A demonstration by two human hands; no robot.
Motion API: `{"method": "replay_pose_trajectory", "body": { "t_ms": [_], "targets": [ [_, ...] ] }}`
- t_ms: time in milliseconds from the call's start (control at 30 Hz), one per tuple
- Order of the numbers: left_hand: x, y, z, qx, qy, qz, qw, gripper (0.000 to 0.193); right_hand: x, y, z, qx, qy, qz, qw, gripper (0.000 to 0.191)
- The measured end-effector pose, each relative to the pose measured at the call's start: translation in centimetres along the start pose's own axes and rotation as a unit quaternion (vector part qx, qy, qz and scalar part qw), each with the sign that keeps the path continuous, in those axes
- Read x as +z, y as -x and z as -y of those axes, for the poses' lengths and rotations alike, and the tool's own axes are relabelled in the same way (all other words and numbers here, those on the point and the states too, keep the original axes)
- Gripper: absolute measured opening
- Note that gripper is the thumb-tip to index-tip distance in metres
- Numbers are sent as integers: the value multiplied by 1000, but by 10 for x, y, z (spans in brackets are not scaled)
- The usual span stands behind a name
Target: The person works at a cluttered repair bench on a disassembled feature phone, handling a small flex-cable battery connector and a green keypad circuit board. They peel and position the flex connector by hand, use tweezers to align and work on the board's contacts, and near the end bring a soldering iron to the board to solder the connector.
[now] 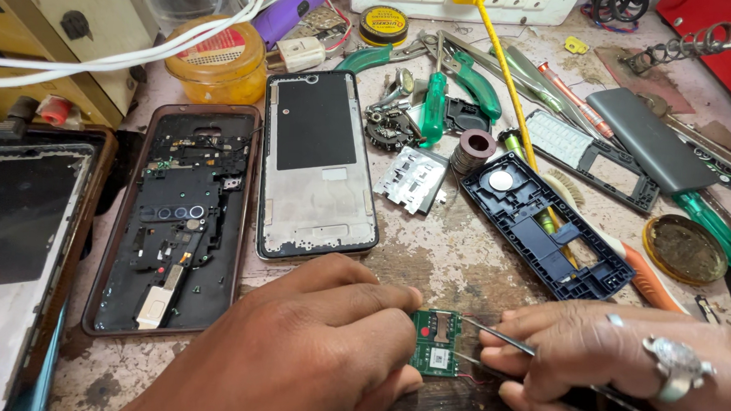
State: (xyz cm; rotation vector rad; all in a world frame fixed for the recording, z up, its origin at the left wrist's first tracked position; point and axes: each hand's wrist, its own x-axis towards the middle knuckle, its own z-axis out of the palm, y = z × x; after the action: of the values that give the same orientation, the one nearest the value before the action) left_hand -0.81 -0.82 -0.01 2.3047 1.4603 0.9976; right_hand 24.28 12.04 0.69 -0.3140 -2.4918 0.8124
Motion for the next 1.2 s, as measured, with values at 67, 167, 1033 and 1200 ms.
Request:
{"method": "replay_pose_trajectory", "body": {
  "t_ms": [67, 167, 1033, 1200],
  "targets": [
    [0, 0, 0, 3, -3, -3, 1000, 27, 1, 0, 1, 2, 4, -5, 1000, 14],
    [1, 1, 0, 2, -1, -5, 1000, 27, 2, 3, 2, 35, 3, -26, 999, 13],
    [2, 0, 1, 2, -4, -2, 1000, 28, -1, 4, -4, 16, -6, -23, 1000, 12],
    [2, 1, 1, 6, -8, -1, 1000, 29, 3, 5, -3, 44, -6, -33, 998, 13]
  ]
}}
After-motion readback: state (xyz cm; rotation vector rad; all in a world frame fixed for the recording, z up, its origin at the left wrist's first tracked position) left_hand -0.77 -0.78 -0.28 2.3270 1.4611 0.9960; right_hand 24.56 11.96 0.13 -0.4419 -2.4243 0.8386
